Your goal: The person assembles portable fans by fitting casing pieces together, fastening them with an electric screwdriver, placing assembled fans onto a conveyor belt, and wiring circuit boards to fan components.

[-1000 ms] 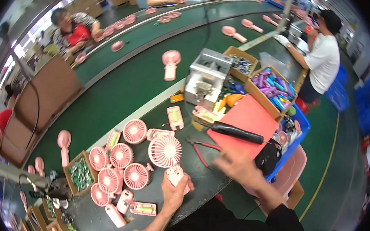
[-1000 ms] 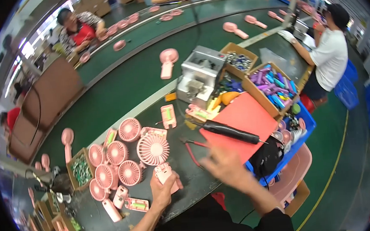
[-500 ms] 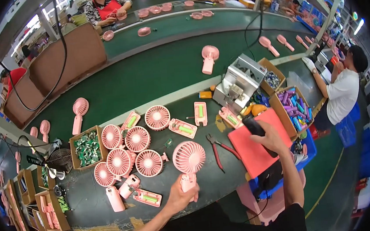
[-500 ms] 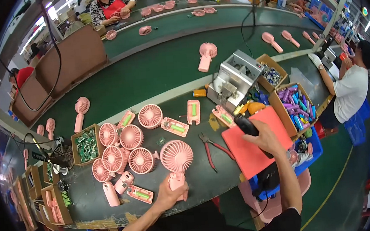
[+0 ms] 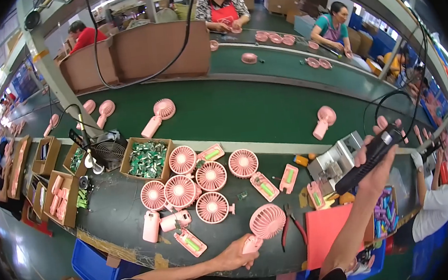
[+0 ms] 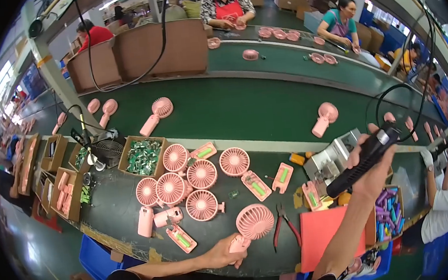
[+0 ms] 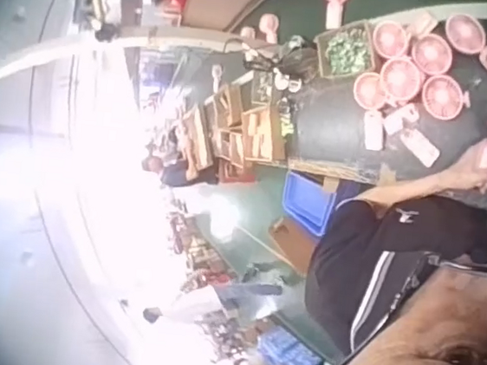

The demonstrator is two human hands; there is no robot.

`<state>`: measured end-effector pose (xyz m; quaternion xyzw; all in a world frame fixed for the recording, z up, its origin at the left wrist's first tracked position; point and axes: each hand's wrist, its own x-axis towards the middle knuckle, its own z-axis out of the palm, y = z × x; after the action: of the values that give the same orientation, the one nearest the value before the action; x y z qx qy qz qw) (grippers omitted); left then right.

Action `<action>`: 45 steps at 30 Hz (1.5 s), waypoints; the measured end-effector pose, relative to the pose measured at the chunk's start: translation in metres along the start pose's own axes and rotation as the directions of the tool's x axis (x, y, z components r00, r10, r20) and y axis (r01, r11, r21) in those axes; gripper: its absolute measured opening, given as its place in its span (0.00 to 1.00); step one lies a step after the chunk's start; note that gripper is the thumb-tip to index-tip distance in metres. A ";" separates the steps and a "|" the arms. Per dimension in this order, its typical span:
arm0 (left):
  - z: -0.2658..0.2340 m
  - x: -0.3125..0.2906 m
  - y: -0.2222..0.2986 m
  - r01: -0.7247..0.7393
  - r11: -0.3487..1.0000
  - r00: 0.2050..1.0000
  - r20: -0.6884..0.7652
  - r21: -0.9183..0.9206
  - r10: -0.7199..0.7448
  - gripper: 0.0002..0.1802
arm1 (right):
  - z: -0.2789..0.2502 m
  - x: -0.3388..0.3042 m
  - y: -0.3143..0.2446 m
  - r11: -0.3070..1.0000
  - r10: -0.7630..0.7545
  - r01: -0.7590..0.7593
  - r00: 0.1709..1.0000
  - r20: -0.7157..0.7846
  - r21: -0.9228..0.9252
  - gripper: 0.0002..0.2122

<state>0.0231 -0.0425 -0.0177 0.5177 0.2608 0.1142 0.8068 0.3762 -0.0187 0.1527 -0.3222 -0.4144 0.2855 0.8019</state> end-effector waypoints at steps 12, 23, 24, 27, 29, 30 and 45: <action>0.037 0.094 0.037 -0.196 0.939 0.977 0.027 -0.283 0.212 0.19 | -0.005 -0.003 0.005 0.880 -0.409 0.385 0.912 -0.030 -0.278 0.38; 0.027 0.140 0.027 -0.154 0.884 0.988 -0.073 -0.442 0.136 0.21 | 0.005 0.006 0.041 0.868 -0.358 0.241 0.910 -0.210 -0.434 0.14; 0.027 0.142 0.026 -0.148 0.883 0.989 -0.079 -0.445 0.126 0.21 | 0.005 0.008 0.043 0.856 -0.341 0.194 0.909 -0.241 -0.479 0.12; 0.026 0.141 0.034 -0.161 0.887 0.986 -0.025 -0.433 0.167 0.20 | 0.002 0.017 0.051 0.745 -0.357 0.118 0.902 -0.244 -0.656 0.06; 0.027 0.144 0.031 -0.136 0.880 0.990 -0.024 -0.455 0.141 0.20 | 0.005 0.018 0.049 0.876 -0.304 0.159 0.914 -0.267 -0.456 0.08; 0.027 0.144 0.032 -0.134 0.864 0.989 -0.010 -0.485 0.147 0.19 | 0.003 0.018 0.048 0.867 -0.314 0.159 0.911 -0.269 -0.473 0.09; 0.016 0.140 0.030 -0.057 0.863 0.997 0.010 -0.502 0.071 0.17 | 0.063 -0.035 0.062 0.976 0.046 -0.010 0.986 0.160 -0.219 0.36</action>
<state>0.1516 0.0215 -0.0274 0.3002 0.1937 0.1974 0.9129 0.2940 0.0126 0.1172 -0.3890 -0.5030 0.2753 0.7211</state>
